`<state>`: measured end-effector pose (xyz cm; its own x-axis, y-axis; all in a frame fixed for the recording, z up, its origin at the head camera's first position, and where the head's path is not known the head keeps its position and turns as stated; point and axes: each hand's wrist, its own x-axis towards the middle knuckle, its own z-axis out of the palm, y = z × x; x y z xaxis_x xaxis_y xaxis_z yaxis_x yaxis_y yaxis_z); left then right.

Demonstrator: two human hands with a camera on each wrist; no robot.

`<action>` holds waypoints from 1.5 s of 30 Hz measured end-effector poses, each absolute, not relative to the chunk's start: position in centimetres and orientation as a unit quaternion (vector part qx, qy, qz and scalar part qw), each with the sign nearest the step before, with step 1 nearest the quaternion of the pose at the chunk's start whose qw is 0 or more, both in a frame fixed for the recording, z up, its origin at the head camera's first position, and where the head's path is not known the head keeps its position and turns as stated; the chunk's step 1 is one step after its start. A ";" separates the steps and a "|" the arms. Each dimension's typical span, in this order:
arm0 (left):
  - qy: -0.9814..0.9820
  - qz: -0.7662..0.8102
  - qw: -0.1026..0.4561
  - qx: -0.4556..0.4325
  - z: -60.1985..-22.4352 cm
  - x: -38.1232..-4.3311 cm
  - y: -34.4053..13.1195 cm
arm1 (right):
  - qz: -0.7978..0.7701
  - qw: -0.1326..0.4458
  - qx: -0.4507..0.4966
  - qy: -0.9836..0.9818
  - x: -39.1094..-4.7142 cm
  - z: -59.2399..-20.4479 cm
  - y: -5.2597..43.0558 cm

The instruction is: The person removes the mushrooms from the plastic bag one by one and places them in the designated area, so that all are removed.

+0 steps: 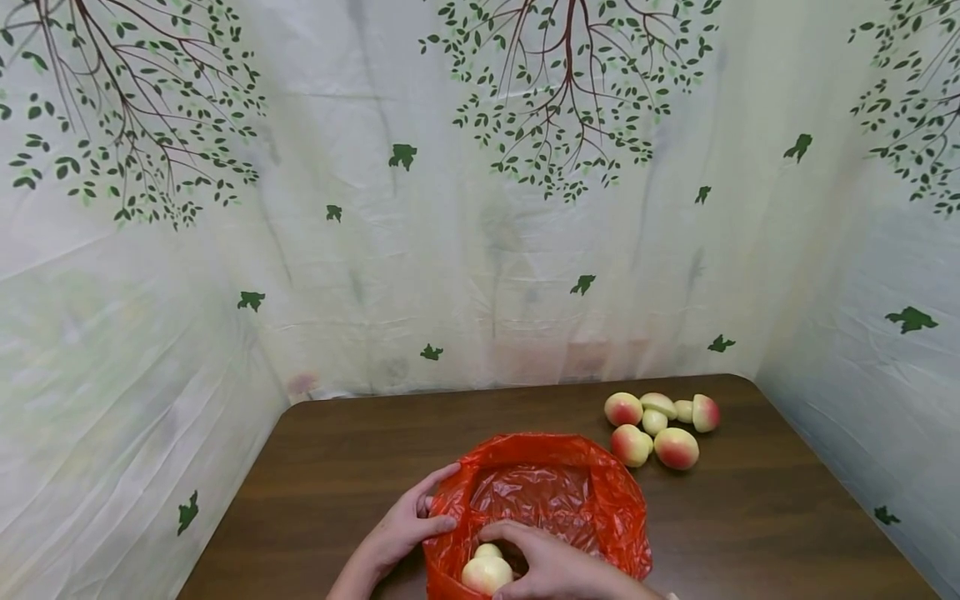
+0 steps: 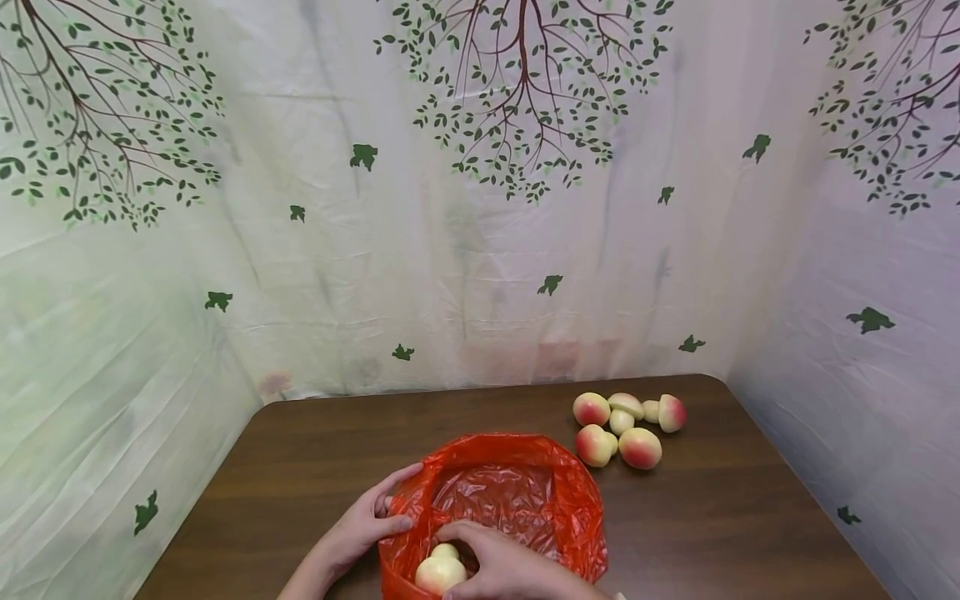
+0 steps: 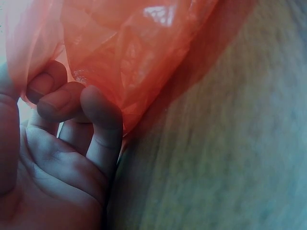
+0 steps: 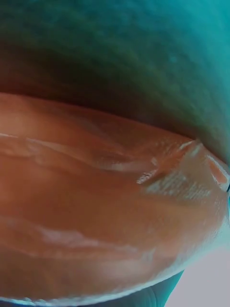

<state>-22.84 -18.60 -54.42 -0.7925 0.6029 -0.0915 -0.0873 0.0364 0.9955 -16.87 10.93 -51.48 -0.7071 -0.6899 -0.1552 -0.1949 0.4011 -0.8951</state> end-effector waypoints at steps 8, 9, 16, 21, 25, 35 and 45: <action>0.676 0.663 0.254 0.196 -54.4 -22.9 -18.6 | -0.499 0.277 -0.289 0.769 -17.1 -51.7 11.0; 0.676 0.663 0.255 0.196 -54.4 -22.9 -18.6 | -0.501 0.277 -0.291 0.766 -17.1 -51.8 11.0; 0.674 0.664 0.263 0.189 -54.3 -22.9 -18.7 | -0.521 0.270 -0.294 0.754 -17.2 -51.5 11.2; 0.672 0.666 0.263 0.191 -54.3 -22.9 -18.7 | -0.546 0.266 -0.292 0.739 -17.2 -51.1 11.4; 0.675 0.664 0.261 0.188 -54.3 -23.0 -18.7 | -0.548 0.251 -0.288 0.744 -17.5 -50.8 11.8; 0.682 0.659 0.261 0.179 -54.2 -23.1 -18.6 | -0.550 0.204 -0.279 0.760 -18.2 -49.4 13.1; 0.674 0.664 0.268 0.180 -54.1 -23.0 -18.6 | -0.552 0.173 -0.239 0.780 -19.1 -47.7 15.4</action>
